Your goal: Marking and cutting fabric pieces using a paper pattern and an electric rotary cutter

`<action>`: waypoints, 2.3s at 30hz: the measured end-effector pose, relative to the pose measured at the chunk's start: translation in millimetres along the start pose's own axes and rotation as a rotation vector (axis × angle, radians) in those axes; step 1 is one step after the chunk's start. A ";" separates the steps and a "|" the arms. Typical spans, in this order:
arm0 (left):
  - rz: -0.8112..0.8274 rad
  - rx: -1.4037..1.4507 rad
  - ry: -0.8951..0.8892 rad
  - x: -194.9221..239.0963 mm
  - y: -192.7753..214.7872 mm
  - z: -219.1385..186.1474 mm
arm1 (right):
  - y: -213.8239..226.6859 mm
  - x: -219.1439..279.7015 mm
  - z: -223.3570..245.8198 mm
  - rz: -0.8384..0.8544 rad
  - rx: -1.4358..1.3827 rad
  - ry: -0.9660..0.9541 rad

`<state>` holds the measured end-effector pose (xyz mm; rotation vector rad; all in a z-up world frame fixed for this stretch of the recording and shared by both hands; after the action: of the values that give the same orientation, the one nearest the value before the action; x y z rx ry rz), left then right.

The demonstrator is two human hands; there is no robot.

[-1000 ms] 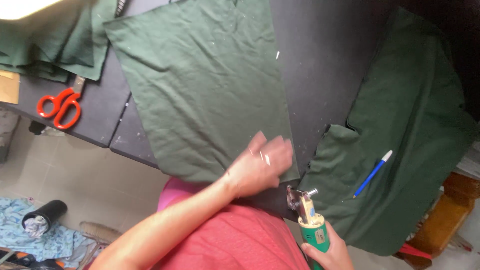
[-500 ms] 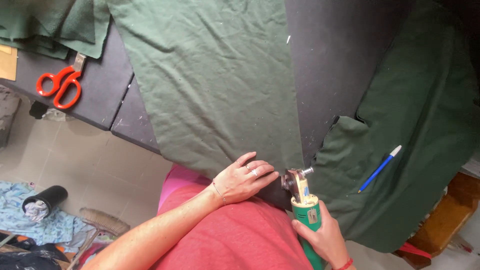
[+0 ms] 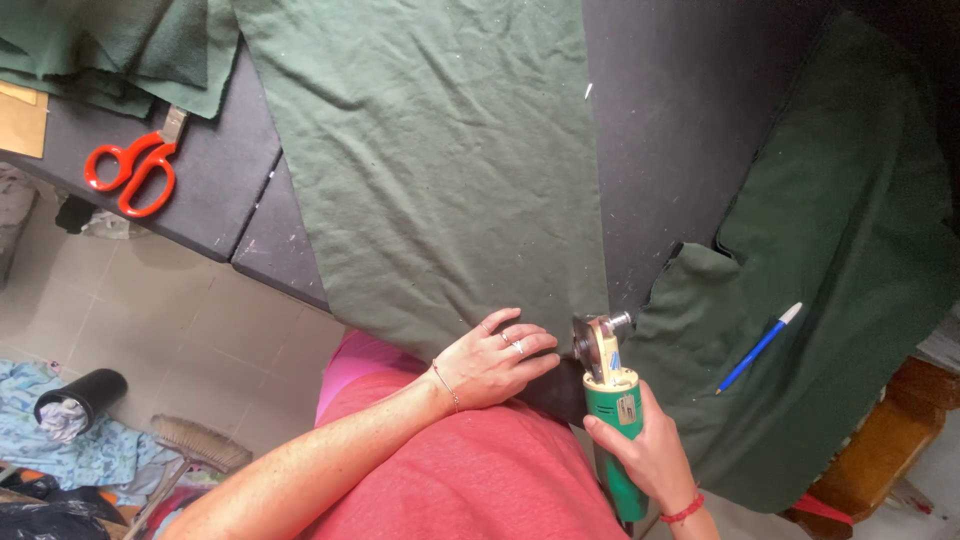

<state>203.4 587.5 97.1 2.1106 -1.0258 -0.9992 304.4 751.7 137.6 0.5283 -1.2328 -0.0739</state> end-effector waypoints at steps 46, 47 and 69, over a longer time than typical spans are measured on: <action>-0.258 -0.156 0.054 -26.3 14.8 58.4 | 79.9 -96.9 117.6 0.140 0.750 0.237; -0.265 -0.148 0.039 -26.6 15.4 57.8 | 78.0 -94.7 121.5 0.147 0.746 0.258; 0.037 -0.143 0.060 -19.7 -22.8 58.3 | 31.2 -67.9 153.3 0.036 0.355 0.181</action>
<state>156.3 605.9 55.3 1.9868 -0.9325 -0.9566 134.3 749.0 126.2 0.8018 -1.0812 0.2233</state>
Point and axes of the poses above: each hand's wrist, its own x-axis away from the middle knuckle, its own y-axis out of the back of the hand, z = x × y, the point moved 4 cm from there along -x, towards the middle knuckle, and after that the axes turned 6 degrees about z, right-handed, at the moved point
